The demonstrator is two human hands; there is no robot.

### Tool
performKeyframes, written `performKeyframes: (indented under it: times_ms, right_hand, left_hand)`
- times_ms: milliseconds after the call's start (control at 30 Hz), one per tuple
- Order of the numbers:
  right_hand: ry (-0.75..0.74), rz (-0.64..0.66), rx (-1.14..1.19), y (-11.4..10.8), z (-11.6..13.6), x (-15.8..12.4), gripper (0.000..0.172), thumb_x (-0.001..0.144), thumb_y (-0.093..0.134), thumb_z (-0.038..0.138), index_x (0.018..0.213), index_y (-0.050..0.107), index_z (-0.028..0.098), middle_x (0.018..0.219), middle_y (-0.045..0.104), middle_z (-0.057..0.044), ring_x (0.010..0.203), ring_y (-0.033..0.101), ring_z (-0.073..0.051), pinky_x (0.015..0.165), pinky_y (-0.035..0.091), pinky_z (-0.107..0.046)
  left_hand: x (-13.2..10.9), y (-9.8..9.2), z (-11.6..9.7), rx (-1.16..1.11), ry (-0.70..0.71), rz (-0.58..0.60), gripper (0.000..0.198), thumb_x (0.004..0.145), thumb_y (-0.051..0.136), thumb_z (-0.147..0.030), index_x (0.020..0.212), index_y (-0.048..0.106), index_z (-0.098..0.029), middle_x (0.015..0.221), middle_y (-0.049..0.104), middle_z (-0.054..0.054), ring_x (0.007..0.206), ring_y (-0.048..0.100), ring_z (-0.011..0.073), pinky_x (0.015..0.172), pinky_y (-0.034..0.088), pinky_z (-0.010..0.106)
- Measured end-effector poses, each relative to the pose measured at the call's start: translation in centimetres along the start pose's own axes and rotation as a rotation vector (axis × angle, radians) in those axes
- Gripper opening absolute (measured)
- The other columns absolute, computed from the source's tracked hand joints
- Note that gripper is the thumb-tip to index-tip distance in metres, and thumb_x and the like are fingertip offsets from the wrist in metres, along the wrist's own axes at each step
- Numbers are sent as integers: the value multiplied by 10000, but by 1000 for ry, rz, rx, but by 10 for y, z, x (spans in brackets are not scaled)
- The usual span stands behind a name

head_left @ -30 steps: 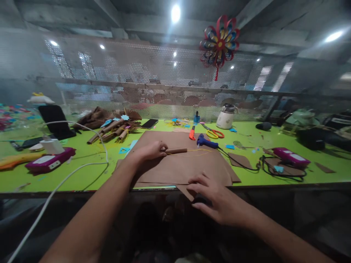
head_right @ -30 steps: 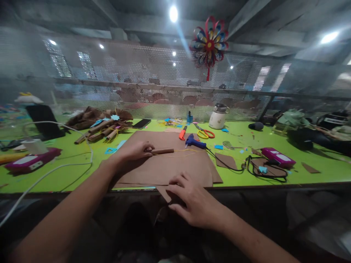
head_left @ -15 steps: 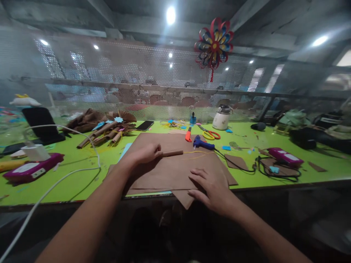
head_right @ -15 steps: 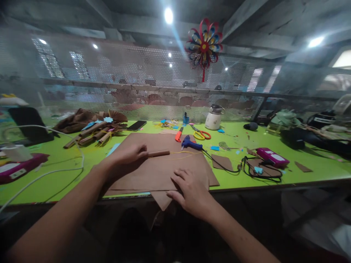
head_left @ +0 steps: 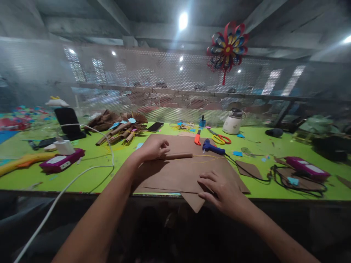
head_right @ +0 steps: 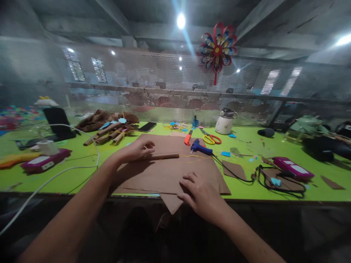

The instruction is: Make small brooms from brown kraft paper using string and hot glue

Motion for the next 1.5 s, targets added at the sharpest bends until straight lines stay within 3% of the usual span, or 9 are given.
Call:
performKeyframes:
  times_ms: [200, 367, 533, 767, 900, 1033, 1167, 1333, 1500]
  right_hand:
    - [-128, -75, -44, 3, 2, -4, 258, 909, 432, 138, 1055, 646, 145, 1104, 648, -154, 1044, 578, -272, 862, 515, -447]
    - [-242, -151, -33, -1, 9, -8, 276, 860, 384, 11, 913, 630, 122, 1002, 688, -153, 967, 627, -249, 831, 541, -411]
    - [-276, -241, 42, -6, 9, -10, 230, 854, 419, 6, 881, 590, 158, 920, 705, -109, 917, 648, -208, 839, 537, -358]
    - [-127, -230, -31, -8, -2, -8, 212, 911, 418, 123, 875, 617, 188, 860, 707, -91, 789, 669, -192, 669, 510, -279]
    - [-23, -136, -134, -16, -11, 1, 240, 926, 421, 204, 834, 642, 208, 746, 700, -59, 698, 655, -180, 614, 459, -260]
    - [-71, -99, -222, -35, -10, 23, 258, 915, 438, 209, 743, 629, 188, 695, 678, -59, 643, 623, -173, 598, 419, -258]
    - [-110, -101, -296, -57, -5, 49, 239, 905, 448, 181, 750, 629, 169, 688, 659, -58, 603, 593, -169, 568, 402, -265]
    - [-283, -361, -168, -110, 19, 45, 184, 900, 467, 138, 813, 627, 164, 842, 676, -89, 812, 616, -194, 750, 475, -330]
    - [-145, -674, -81, -152, 3, 1, 115, 854, 562, 135, 922, 632, 195, 875, 684, -67, 845, 637, -203, 794, 496, -356]
  left_hand:
    - [-78, -54, 9, -99, -80, -352, 425, 847, 445, -509, 1044, 626, -179, 1064, 678, 68, 949, 622, 220, 859, 464, 320]
    - [-149, -20, 33, -14, -250, -372, 414, 857, 442, -506, 991, 651, -175, 1009, 695, 75, 912, 639, 223, 829, 491, 318]
    - [-172, 8, 27, 88, -132, -332, 479, 840, 484, -550, 1131, 623, -196, 1244, 593, 100, 1151, 541, 250, 994, 421, 358]
    - [-166, 4, 25, 277, -72, -430, 441, 870, 471, -477, 1173, 595, -181, 1309, 540, 122, 1241, 454, 285, 1035, 373, 424]
    - [-150, 1, 3, 415, -30, -335, 401, 869, 493, -406, 1215, 564, -216, 1295, 569, 96, 1281, 406, 317, 1060, 263, 546]
    - [-122, -1, -29, 374, 32, -150, 339, 871, 472, -268, 1189, 585, -237, 1137, 668, 73, 1029, 607, 229, 908, 441, 355]
    - [-96, -5, -37, 384, -31, -88, 283, 863, 452, -250, 1026, 680, -281, 1002, 713, 50, 881, 656, 219, 767, 467, 293]
    - [-78, -4, -18, 440, -174, -52, 344, 888, 371, -258, 1023, 687, -239, 918, 725, 89, 788, 663, 241, 677, 447, 297]
    - [-71, -4, -5, 431, -216, -102, 459, 925, 265, -351, 1118, 657, -209, 963, 720, 122, 837, 657, 284, 690, 449, 334]
Point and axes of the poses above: each hand's wrist, its own x-axis towards the middle knuckle, its own y-axis out of the palm, z = x × y, the point moved 8 cm from there along x, towards the middle knuckle
